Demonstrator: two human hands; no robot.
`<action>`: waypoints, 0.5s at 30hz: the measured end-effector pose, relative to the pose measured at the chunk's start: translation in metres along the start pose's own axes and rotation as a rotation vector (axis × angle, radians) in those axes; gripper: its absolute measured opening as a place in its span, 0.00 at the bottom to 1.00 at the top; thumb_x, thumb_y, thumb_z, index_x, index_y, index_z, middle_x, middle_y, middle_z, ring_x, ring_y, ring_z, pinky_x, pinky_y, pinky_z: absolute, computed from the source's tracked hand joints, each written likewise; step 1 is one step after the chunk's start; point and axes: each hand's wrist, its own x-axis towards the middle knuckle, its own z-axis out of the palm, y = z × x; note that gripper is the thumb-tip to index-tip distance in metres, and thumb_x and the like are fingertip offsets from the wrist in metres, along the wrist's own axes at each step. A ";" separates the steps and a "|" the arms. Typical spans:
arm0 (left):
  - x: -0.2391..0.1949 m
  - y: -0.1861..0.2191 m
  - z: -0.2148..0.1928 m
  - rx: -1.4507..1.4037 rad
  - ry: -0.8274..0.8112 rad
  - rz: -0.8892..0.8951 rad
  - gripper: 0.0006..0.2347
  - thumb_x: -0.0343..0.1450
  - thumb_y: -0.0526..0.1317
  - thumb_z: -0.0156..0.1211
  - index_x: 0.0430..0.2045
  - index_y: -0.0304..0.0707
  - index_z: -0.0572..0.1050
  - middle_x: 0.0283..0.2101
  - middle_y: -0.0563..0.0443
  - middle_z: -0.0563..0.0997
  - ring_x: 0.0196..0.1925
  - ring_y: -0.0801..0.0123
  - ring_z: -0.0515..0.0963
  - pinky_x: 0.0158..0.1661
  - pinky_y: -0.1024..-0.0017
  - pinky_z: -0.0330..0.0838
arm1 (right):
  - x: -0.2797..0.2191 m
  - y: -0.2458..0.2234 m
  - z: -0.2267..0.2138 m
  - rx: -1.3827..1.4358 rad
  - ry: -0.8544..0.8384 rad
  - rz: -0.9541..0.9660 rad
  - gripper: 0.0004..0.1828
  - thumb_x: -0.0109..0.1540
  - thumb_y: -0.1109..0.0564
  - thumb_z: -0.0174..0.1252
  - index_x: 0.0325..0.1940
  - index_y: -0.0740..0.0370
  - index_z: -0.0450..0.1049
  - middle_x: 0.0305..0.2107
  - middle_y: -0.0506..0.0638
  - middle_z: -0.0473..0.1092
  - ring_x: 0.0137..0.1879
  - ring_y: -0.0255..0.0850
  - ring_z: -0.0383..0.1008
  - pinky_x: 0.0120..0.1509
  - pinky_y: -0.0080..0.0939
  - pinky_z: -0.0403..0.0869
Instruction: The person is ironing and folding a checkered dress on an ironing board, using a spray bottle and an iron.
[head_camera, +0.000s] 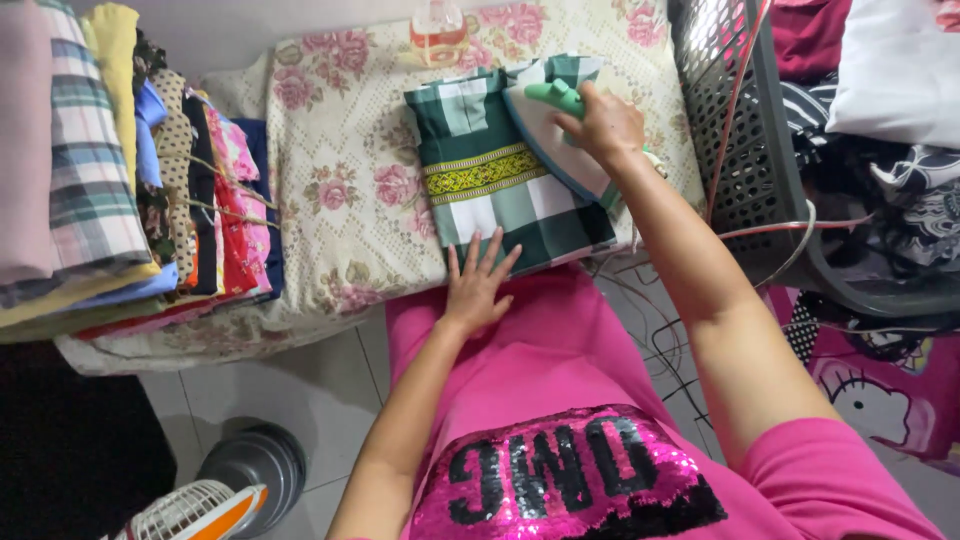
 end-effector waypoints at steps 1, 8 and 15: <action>-0.002 0.000 0.001 -0.013 0.003 -0.004 0.46 0.61 0.53 0.71 0.75 0.66 0.49 0.81 0.54 0.38 0.81 0.47 0.36 0.69 0.32 0.31 | 0.009 0.002 0.000 0.048 0.011 0.077 0.27 0.69 0.28 0.57 0.52 0.51 0.68 0.32 0.51 0.75 0.33 0.46 0.76 0.34 0.48 0.75; -0.003 0.003 -0.015 -0.120 -0.090 -0.019 0.42 0.67 0.49 0.69 0.76 0.66 0.47 0.80 0.55 0.33 0.81 0.49 0.29 0.69 0.33 0.24 | -0.006 -0.058 -0.032 0.198 -0.197 -0.158 0.22 0.66 0.34 0.59 0.53 0.49 0.71 0.32 0.43 0.78 0.32 0.36 0.79 0.38 0.37 0.80; -0.005 0.003 -0.012 -0.151 -0.072 -0.026 0.45 0.64 0.46 0.71 0.76 0.67 0.47 0.80 0.56 0.34 0.81 0.49 0.31 0.70 0.33 0.24 | 0.048 -0.074 0.017 -0.072 0.035 -0.316 0.30 0.66 0.27 0.58 0.53 0.53 0.70 0.28 0.50 0.76 0.27 0.45 0.76 0.29 0.47 0.77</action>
